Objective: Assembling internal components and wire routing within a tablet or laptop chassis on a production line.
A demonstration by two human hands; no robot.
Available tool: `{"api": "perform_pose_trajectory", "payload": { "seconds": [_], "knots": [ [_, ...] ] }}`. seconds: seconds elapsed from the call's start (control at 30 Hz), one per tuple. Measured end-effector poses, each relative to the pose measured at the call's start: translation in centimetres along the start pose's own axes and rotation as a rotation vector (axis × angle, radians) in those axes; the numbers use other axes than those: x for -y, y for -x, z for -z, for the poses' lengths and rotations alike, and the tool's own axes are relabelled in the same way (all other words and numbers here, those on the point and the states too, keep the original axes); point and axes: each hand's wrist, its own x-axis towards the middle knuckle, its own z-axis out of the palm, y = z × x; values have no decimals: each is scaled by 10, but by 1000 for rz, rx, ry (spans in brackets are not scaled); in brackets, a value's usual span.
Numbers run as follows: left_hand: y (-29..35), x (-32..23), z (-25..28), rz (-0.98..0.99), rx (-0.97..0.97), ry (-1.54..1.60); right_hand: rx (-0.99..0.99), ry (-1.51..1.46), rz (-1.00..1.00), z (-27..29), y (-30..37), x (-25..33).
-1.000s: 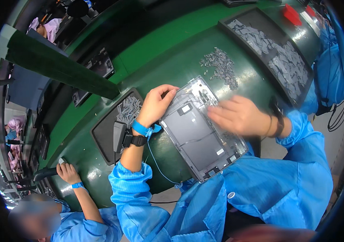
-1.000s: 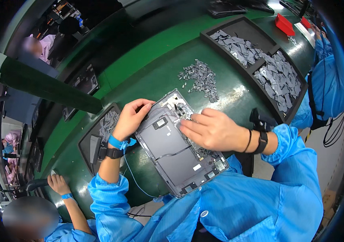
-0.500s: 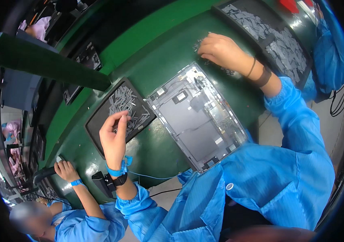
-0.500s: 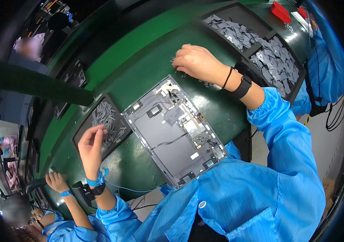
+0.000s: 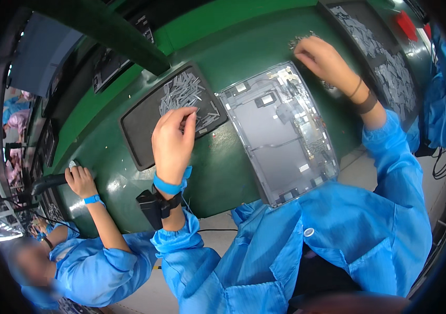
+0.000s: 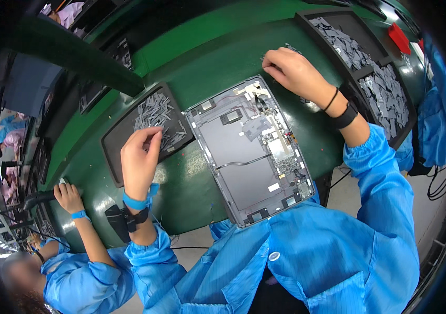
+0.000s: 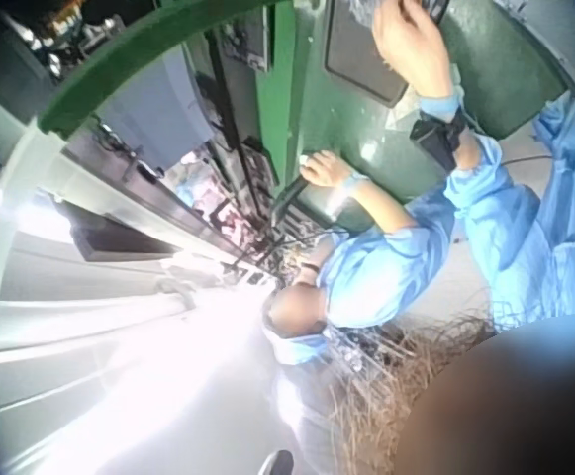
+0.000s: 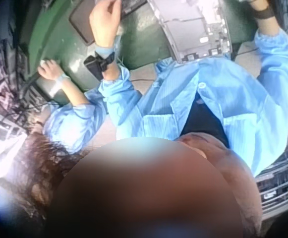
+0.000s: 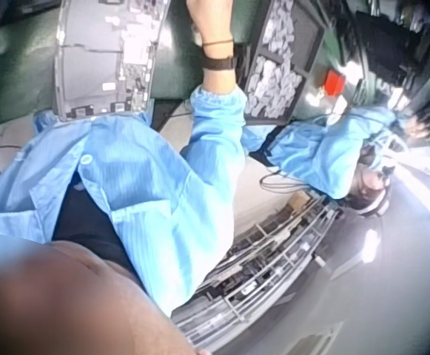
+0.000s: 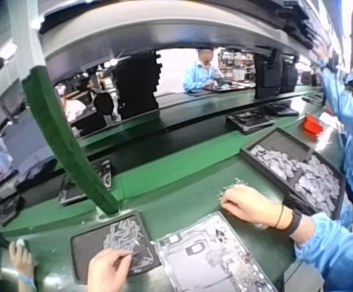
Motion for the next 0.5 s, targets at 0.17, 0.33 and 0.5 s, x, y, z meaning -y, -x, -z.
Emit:
{"api": "perform_pose_trajectory", "payload": {
  "seconds": [0.17, 0.33, 0.5],
  "knots": [
    [-5, 10, -18, -235, -117, -240, -86, -216, -234, 2, 5, 15],
    [-6, 13, -23, -179, -92, -271, -13, -690, -465, 9, 2, 27],
    [-6, 12, -24, -202, -120, -287, 82, -684, -453, -3, -4, 15]
  ]
}}
